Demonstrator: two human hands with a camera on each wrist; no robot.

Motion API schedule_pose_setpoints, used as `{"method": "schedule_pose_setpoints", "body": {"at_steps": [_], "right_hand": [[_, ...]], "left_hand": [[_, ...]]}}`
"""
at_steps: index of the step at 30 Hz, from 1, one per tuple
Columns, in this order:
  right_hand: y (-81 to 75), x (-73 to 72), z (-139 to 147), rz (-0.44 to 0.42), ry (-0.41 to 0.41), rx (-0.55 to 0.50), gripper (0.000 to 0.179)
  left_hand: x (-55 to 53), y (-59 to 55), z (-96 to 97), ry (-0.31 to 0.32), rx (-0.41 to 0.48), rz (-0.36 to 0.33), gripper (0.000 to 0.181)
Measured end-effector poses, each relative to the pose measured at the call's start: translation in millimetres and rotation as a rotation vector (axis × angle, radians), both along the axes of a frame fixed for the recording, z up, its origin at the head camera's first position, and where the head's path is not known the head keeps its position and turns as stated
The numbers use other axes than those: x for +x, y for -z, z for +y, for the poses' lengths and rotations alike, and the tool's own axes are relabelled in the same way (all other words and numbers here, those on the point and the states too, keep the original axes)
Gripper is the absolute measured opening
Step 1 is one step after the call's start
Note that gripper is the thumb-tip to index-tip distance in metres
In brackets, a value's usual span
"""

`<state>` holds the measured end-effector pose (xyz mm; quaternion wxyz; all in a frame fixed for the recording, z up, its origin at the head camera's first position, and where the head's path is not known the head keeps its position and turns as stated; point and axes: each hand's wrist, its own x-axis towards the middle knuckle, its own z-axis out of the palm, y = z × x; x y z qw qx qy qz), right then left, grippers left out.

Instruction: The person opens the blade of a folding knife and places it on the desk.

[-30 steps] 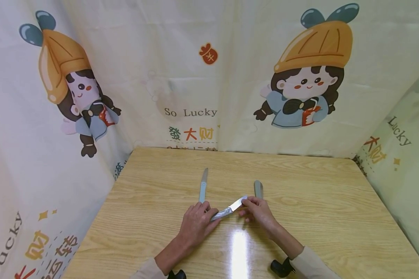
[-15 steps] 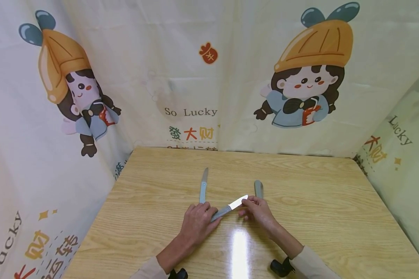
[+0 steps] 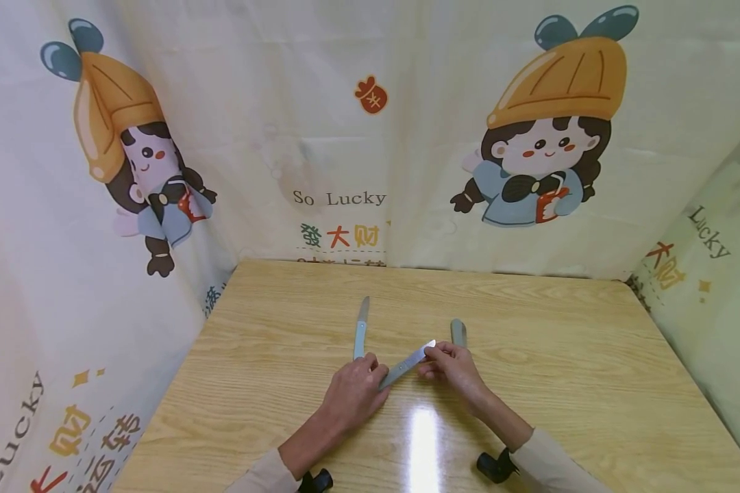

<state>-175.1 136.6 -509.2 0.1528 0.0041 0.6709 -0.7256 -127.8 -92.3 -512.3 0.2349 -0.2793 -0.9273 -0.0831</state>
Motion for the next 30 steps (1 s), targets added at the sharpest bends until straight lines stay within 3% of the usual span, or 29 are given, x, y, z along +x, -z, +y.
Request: {"method": "schedule_pose_setpoints", "body": {"at_steps": [8,14,20,26,28,30], "right_hand": [[0.8,-0.8,0.0,0.006,0.045,-0.050,0.032],[-0.4,0.8,1.4,0.010,0.033,-0.053,0.041],[2.3,3.4,4.6,0.031,-0.031,-0.024,0.039],[3.8,7.0,5.0,0.037,-0.103,-0.020,0.039],[4.1,8.0,4.4,0.033,-0.112,-0.019,0.039],[4.5,8.7,3.9,0.026,-0.118,-0.021,0.039]], "left_hand": [[-5.1,-3.7,4.6,-0.010,0.007,0.076,0.009],[-10.2,-3.5,9.7,-0.054,0.121,0.011,0.009],[-20.0,-4.6,14.1,-0.079,0.270,-0.200,0.010],[-35.0,-8.1,15.6,-0.130,0.636,-0.565,0.008],[-38.8,-8.6,15.7,-0.154,0.686,-0.619,0.008],[-42.6,-8.2,16.0,-0.173,0.680,-0.627,0.009]]}}
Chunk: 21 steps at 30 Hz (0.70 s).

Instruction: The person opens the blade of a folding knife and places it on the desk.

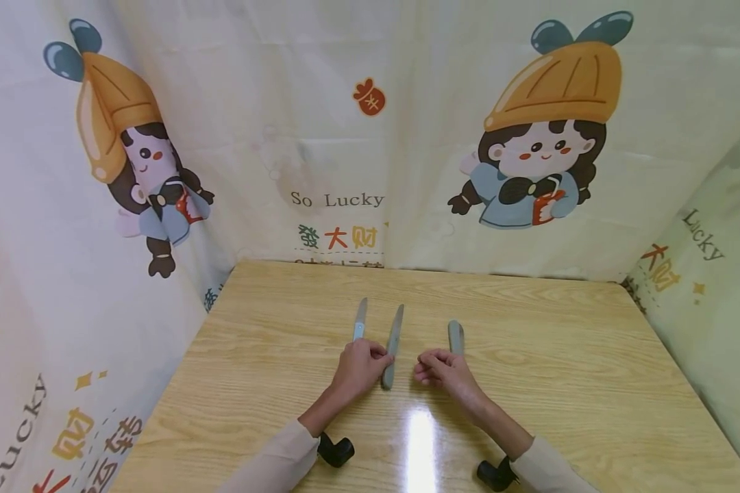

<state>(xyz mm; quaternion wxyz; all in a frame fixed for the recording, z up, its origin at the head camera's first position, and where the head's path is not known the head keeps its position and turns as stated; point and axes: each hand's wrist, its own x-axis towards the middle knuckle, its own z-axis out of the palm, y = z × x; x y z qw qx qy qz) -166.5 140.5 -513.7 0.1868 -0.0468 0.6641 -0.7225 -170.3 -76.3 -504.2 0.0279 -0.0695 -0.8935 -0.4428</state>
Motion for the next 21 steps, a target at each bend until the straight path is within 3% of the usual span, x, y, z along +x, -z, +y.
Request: {"method": "schedule_pose_setpoints", "body": {"at_steps": [10,16,21], "right_hand": [[3.0,2.9,1.7,0.006,-0.035,0.023,0.035],[0.3,3.9,2.8,-0.010,-0.044,0.011,0.036],[-1.3,4.5,3.6,-0.017,-0.040,0.005,0.035]], "left_hand": [[-14.7,4.8,9.3,-0.013,-0.135,-0.012,0.014],[-19.2,6.6,13.4,-0.008,-0.214,0.043,0.016],[-23.2,8.6,16.7,-0.013,-0.212,0.042,0.018]]}}
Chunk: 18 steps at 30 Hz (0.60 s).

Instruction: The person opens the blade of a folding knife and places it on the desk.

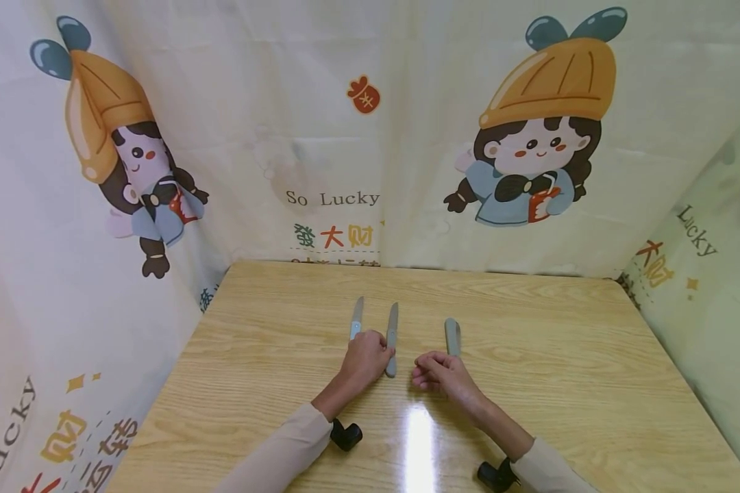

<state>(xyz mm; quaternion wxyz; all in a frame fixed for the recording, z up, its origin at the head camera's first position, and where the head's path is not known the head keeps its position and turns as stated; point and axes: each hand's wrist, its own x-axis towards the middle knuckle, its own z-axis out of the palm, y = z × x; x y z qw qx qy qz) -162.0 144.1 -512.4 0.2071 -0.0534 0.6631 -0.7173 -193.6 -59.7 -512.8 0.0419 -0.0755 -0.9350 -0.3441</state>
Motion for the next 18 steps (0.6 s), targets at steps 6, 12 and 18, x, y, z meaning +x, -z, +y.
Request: {"method": "schedule_pose_setpoints", "body": {"at_steps": [6,12,18], "right_hand": [[2.2,-0.6,-0.3,0.018,0.023,-0.003,0.036],[4.1,0.0,0.4,0.032,0.045,-0.004,0.035],[0.6,0.9,3.3,0.059,0.145,-0.021,0.033]], "left_hand": [[-4.6,0.2,0.5,-0.007,0.028,0.008,0.023],[-6.7,-0.2,-0.1,-0.011,0.073,-0.031,0.016],[-4.5,-1.5,-4.1,-0.022,0.102,-0.089,0.018]]}}
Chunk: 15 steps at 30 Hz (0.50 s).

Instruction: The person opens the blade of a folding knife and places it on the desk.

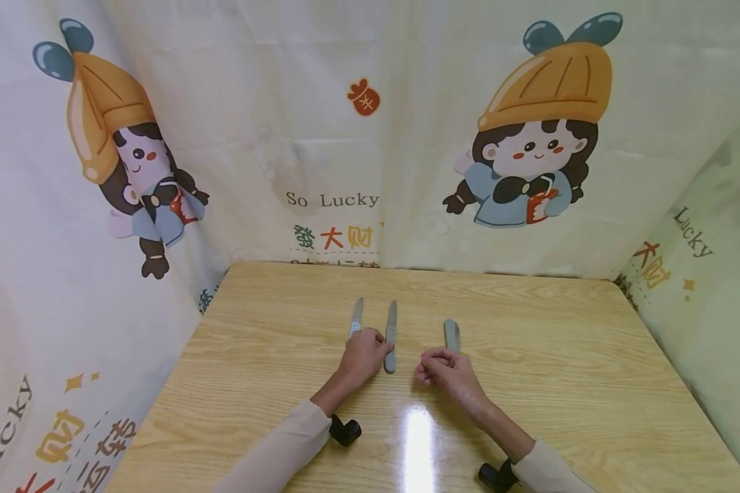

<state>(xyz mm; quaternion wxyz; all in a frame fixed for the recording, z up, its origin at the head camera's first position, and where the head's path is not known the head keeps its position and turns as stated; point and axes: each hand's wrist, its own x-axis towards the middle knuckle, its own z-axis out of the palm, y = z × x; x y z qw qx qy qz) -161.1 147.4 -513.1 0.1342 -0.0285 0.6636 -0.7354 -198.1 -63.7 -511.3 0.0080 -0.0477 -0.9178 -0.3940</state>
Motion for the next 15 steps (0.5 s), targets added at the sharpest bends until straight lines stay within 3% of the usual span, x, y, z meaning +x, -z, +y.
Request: {"method": "schedule_pose_setpoints", "body": {"at_steps": [3,7,11,15], "right_hand": [[-5.7,-2.6,5.1,0.026,0.124,-0.006,0.030],[-16.0,-8.1,16.6,0.065,0.249,0.051,0.027],[-21.8,-13.5,25.1,0.083,0.260,0.126,0.029],[-20.8,-17.4,29.2,0.114,0.209,0.224,0.033]], "left_hand": [[2.5,-4.4,-3.8,-0.015,0.028,0.023,0.024],[5.3,-13.8,-8.5,-0.012,0.051,0.103,0.029],[8.6,-21.7,-12.1,-0.002,0.036,0.128,0.029],[13.4,-27.7,-14.5,-0.010,0.055,0.132,0.025]]}}
